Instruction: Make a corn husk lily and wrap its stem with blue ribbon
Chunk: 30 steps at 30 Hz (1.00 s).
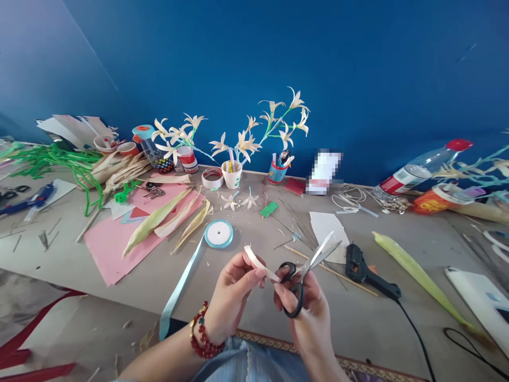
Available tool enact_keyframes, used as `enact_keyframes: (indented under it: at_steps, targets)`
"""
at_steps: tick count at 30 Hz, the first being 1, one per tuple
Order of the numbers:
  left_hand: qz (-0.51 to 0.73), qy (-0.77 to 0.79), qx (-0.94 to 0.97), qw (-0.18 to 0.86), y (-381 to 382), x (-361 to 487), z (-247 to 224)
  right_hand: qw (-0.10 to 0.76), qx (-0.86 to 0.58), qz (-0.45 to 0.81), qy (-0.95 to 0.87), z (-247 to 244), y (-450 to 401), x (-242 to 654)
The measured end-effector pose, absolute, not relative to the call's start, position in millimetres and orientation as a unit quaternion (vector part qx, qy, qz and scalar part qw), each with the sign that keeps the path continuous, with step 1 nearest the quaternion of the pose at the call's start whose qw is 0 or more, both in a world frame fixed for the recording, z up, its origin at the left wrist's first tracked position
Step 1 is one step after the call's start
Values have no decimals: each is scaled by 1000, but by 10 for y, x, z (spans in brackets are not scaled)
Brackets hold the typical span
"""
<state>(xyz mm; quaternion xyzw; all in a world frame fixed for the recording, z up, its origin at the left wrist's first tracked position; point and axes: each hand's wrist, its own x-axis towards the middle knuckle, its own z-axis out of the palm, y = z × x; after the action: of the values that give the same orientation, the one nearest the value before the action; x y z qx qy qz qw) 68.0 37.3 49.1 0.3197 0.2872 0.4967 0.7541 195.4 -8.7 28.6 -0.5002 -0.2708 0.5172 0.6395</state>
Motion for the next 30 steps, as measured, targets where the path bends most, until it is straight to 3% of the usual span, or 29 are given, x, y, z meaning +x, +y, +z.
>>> enact_keyframes:
  at_steps: [6,8,11,13,20,30]
  targets:
    - [400,326,419,747,222,449,439,600,-515,517,-329,335,-3,2062]
    - [384,349,541,661,176,315,502,549,-523,531,-377,390,28,2126]
    - [431,361,699,443,202,179,654,490,-524,544,-435,456,50,2173]
    - [395,359,751,388,284,158,736,479,-516,550,-450,469,48,2163]
    - [290,365,701,540,441,265,692,522,-511,557,-395,434,17,2092]
    - [453,365,513,631,427,394,589,456,-526,574,-431,303,-383,2004]
